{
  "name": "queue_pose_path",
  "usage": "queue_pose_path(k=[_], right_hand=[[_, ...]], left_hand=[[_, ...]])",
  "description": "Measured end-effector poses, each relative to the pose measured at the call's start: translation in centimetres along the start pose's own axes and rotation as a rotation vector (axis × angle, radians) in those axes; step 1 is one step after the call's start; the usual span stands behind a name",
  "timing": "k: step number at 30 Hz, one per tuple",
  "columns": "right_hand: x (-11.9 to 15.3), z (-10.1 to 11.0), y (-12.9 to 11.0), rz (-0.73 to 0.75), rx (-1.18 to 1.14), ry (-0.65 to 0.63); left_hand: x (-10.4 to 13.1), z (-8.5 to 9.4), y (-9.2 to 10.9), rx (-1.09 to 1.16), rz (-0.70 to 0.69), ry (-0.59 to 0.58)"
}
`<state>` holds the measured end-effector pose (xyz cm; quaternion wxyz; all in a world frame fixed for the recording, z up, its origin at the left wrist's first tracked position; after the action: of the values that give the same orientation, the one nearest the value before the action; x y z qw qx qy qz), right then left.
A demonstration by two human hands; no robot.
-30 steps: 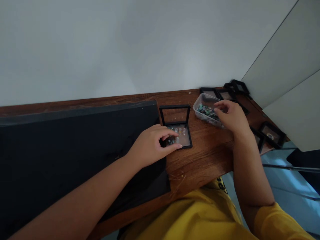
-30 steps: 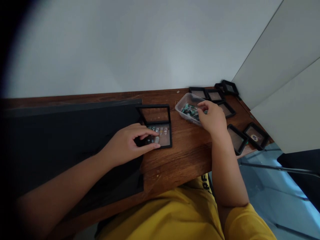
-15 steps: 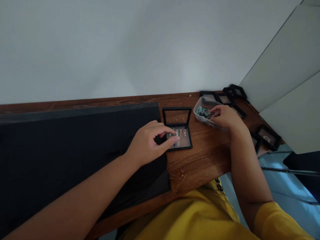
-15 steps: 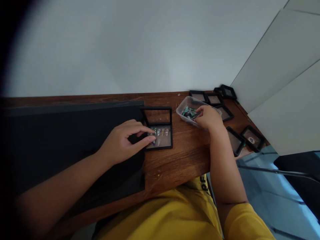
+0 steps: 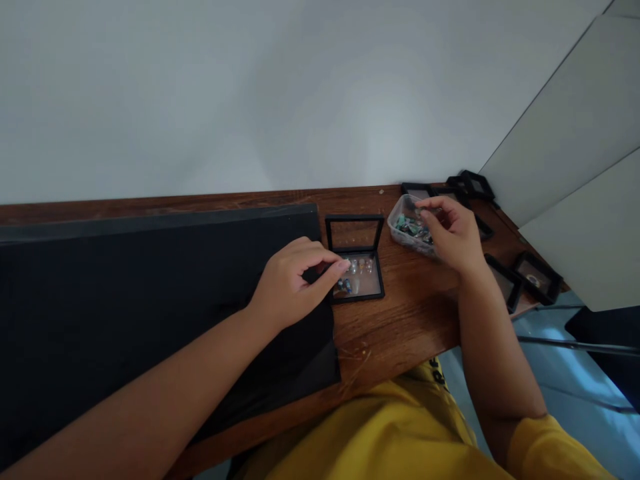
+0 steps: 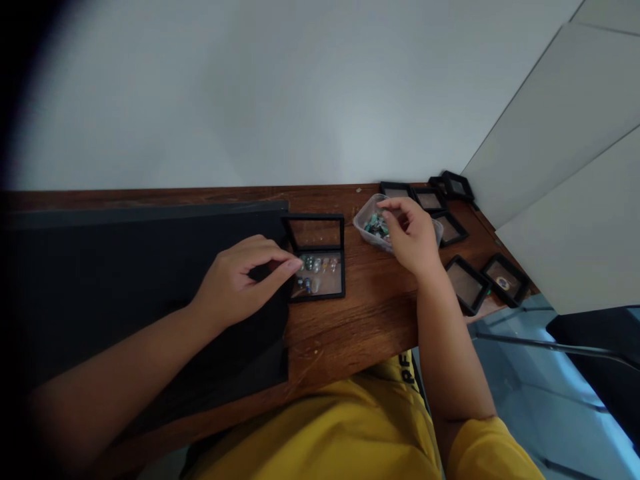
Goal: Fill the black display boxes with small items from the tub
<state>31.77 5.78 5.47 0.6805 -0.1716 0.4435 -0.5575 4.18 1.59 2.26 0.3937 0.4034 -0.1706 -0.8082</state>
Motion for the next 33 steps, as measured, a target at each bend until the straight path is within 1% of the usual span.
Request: queue_pose_path(k=[2,3,6,9,11,13,15,18,23,27,33], right_hand=[[0.8,-1.0,-1.2,0.050,-0.100,-0.032],[1.2,-1.6,-1.8,0.063,-0.144,-0.073],[2.5,-3.6,-3.6,0.089,-0.308,-0.265],[3.8,-5.2,-5.1,0.109,-0.484,-0.470],[4.4,-6.0,-5.6,0.087,-0.565,-0.564],[4.8,-6.6,-5.8,0.048,-0.629,-0.618],[4.9,-7.0,-5.8,0.024,-0.688,-0.643],[4.9,-7.2,-5.9,0.015,-0.742,-0.643],[4.6,-7.5,-5.4,-0.019,-0.719,-0.621],[4.5,-7.7,-4.8,-0.084,-0.708,-0.608],[4.4,-8.0,-4.4,-0.196,-0.758,-0.632]], left_hand=[[0.0,0.1,-0.1,-0.005,0.002,0.005],[-0.1,0.1,-0.1,-0.005,0.005,0.005],[-0.1,0.3,-0.1,-0.004,0.009,0.012],[-0.1,0.5,0.3,-0.004,-0.032,0.028],[0.0,0.5,0.7,-0.002,-0.067,0.042],[0.2,0.6,1.1,-0.005,-0.088,0.055],[0.3,0.5,1.5,-0.008,-0.112,0.062],[0.4,0.4,1.7,-0.008,-0.138,0.052],[0.3,0.1,1.3,-0.019,-0.077,0.021],[0.3,0.1,1.1,-0.022,-0.076,0.045],[0.2,0.1,1.2,-0.027,-0.117,0.069]])
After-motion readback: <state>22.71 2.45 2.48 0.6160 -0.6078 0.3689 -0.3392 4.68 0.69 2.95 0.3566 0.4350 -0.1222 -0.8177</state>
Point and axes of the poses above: each hand's wrist, its own x-axis away from the middle knuckle, its own z-axis out of the back of the hand, y = z × x, the point moved 4 cm from there along -x, towards the middle knuckle, and after that the axes turned 2 degrees about -y, right-handed, at the moved point
